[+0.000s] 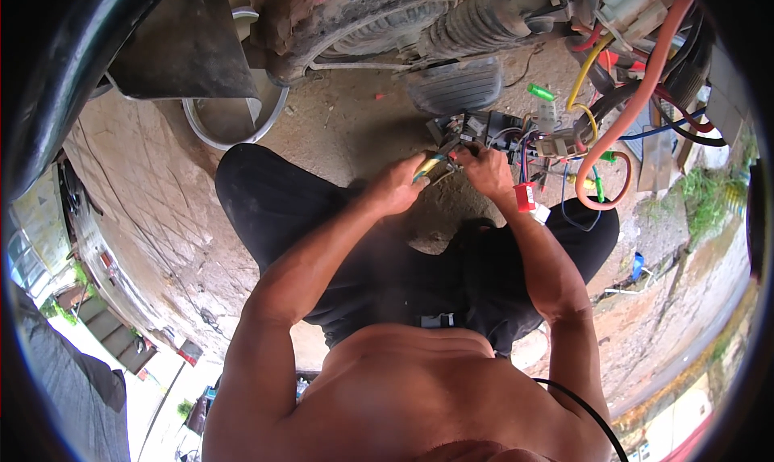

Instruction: The person repairs electric scooter wiring by cutting and stripping wires using pliers, connecting wire ends together by hand, and plugging wire harness connectors into each other.

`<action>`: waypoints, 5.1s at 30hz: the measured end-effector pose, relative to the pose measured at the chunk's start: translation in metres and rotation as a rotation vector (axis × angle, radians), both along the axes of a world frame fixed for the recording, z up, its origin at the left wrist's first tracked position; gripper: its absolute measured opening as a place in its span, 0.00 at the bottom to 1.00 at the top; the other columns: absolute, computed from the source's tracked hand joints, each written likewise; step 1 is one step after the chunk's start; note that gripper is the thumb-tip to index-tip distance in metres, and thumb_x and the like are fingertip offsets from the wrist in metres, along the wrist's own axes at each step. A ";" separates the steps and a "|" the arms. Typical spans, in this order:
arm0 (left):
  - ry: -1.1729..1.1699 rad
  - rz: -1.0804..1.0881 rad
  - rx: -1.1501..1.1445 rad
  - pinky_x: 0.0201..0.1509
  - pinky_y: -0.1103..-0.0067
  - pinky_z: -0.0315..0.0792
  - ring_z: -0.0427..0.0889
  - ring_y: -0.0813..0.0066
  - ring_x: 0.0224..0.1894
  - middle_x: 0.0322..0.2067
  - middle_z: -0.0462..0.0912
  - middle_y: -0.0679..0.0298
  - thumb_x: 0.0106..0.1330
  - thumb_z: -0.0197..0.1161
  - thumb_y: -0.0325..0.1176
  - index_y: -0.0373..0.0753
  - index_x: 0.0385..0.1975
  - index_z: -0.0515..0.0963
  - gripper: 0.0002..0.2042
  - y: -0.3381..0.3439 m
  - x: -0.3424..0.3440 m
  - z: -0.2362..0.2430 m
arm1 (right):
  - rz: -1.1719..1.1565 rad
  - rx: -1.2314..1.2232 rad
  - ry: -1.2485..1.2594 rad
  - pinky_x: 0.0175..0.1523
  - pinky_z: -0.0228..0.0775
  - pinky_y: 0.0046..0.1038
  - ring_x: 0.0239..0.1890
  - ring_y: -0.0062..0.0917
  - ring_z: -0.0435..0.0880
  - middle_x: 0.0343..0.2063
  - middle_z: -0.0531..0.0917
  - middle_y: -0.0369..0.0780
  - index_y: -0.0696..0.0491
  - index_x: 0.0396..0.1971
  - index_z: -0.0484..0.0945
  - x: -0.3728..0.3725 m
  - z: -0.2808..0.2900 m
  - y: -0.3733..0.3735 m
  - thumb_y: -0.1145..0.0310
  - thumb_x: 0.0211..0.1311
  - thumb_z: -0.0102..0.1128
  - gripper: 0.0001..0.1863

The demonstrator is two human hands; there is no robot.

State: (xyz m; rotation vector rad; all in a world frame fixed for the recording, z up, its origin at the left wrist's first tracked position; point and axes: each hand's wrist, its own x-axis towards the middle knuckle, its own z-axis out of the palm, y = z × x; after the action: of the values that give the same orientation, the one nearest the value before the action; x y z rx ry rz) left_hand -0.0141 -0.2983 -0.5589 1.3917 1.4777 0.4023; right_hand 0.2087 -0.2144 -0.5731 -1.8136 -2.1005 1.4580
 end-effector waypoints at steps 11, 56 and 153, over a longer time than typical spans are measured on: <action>0.119 0.063 -0.129 0.44 0.55 0.76 0.82 0.39 0.42 0.38 0.84 0.45 0.69 0.64 0.37 0.37 0.47 0.76 0.13 0.006 0.010 0.015 | -0.027 0.172 0.023 0.44 0.77 0.44 0.40 0.53 0.86 0.31 0.86 0.55 0.50 0.44 0.86 -0.001 -0.023 -0.012 0.49 0.66 0.57 0.21; 0.163 0.042 -0.449 0.55 0.60 0.76 0.84 0.46 0.51 0.46 0.85 0.44 0.68 0.65 0.50 0.35 0.52 0.78 0.24 0.012 0.013 -0.001 | -0.029 -0.256 -0.312 0.59 0.74 0.50 0.54 0.56 0.81 0.47 0.84 0.57 0.48 0.54 0.81 -0.015 0.000 0.010 0.35 0.67 0.49 0.33; -0.703 0.884 -0.471 0.23 0.78 0.61 0.63 0.80 0.16 0.17 0.69 0.71 0.71 0.66 0.39 0.45 0.29 0.73 0.11 0.034 -0.015 0.020 | 0.337 -0.002 0.375 0.41 0.70 0.50 0.37 0.56 0.82 0.28 0.81 0.55 0.57 0.43 0.75 -0.031 0.057 -0.007 0.53 0.74 0.53 0.19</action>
State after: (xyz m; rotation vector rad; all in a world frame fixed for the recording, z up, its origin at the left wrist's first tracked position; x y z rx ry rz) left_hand -0.0294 -0.2645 -0.5388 0.1132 1.3723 0.9067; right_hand 0.1773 -0.2215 -0.5163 -1.1031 -2.2678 1.7025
